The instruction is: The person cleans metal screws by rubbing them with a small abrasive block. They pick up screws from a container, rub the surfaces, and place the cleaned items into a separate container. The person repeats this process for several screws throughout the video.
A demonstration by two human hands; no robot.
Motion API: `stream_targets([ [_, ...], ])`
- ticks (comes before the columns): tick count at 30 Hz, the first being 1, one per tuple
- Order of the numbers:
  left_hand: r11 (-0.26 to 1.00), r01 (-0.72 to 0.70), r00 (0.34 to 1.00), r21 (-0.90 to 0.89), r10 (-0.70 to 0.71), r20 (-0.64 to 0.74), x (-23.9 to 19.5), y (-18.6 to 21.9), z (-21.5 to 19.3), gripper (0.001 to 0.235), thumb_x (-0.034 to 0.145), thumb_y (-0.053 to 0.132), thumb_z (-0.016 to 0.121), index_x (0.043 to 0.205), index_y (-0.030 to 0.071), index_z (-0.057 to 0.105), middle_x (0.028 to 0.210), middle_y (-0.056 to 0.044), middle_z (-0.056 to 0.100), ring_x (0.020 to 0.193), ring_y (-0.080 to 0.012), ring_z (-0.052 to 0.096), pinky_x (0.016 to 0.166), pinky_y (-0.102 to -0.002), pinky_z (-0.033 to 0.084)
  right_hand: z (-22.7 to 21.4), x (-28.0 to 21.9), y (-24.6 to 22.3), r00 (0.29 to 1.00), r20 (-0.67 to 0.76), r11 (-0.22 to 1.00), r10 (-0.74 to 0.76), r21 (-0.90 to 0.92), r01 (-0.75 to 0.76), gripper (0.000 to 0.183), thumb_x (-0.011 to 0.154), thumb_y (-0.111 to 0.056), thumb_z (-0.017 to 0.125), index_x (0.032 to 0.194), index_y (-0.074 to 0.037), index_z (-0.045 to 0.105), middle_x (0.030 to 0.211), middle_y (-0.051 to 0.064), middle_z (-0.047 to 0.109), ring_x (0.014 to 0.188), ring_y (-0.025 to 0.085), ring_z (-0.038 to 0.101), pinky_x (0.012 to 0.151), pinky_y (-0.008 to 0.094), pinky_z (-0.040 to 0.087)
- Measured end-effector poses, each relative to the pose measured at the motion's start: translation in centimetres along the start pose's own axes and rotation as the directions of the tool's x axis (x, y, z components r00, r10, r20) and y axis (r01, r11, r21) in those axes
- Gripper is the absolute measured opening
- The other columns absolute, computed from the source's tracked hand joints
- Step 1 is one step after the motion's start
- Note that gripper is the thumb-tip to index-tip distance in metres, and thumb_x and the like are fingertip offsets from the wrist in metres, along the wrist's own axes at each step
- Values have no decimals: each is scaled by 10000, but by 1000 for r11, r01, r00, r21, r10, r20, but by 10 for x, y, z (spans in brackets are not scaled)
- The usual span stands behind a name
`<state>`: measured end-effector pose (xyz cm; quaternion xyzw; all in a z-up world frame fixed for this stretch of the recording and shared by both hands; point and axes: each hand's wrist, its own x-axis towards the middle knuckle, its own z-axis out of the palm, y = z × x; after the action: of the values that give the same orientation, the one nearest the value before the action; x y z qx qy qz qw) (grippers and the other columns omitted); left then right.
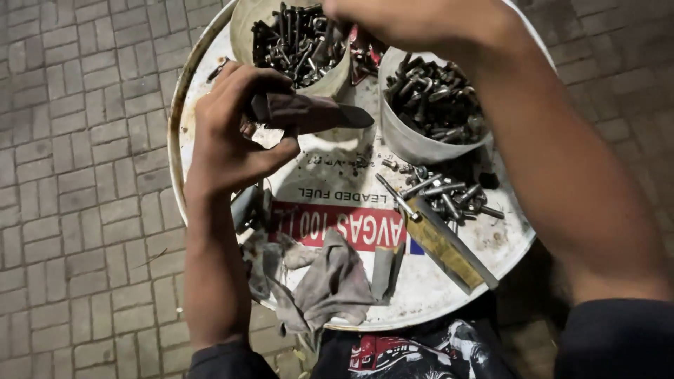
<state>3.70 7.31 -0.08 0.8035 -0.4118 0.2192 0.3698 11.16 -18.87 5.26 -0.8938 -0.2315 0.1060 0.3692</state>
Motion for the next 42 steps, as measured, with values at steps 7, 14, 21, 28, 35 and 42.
stream_targets([
  [7,998,-52,998,24,51,44,-1,13,6,372,820,83,719,1124,-52,553,1018,-184,585,920,-308,565,771,-393,487,67,-74,-26,912,-410,911,-2,376,171,148,974,0,758,949,-46,619,819,93,750,638,117,775,521,199,663],
  [14,993,29,999,111,-30,11,-6,20,3,458,863,134,761,1138,-24,432,971,-168,509,844,-300,502,734,-426,422,133,-80,-14,857,-474,962,-205,65,266,70,991,-87,620,960,-25,607,836,108,707,677,200,668,558,325,544],
  [21,971,89,993,222,-105,60,-5,25,10,636,821,155,895,1162,-18,386,1013,-191,497,866,-308,500,780,-425,468,134,-89,-31,875,-446,968,-189,67,243,112,1030,-93,516,987,-23,592,753,86,655,506,159,573,357,308,480],
  [28,960,92,988,264,-121,98,-2,44,11,474,888,-32,774,1124,-7,364,1015,-172,443,872,-272,417,753,-412,410,137,-78,-2,849,-480,974,-221,-70,214,202,1038,-75,538,850,-53,611,630,35,574,469,151,497,392,327,368],
  [35,960,98,980,264,-139,140,-10,50,9,436,898,-61,674,1149,-5,322,1009,-176,423,863,-302,448,763,-448,435,144,-83,-3,797,-510,940,-324,-77,333,162,1030,-59,555,962,41,662,675,86,622,463,159,517,385,328,376],
  [42,961,125,980,249,-158,117,-10,47,-1,565,879,-13,768,1203,-27,305,1043,-211,472,847,-327,517,760,-459,479,144,-89,-32,732,-537,896,-420,-114,430,191,1006,-15,552,1075,113,677,816,156,730,502,184,616,400,329,460],
])
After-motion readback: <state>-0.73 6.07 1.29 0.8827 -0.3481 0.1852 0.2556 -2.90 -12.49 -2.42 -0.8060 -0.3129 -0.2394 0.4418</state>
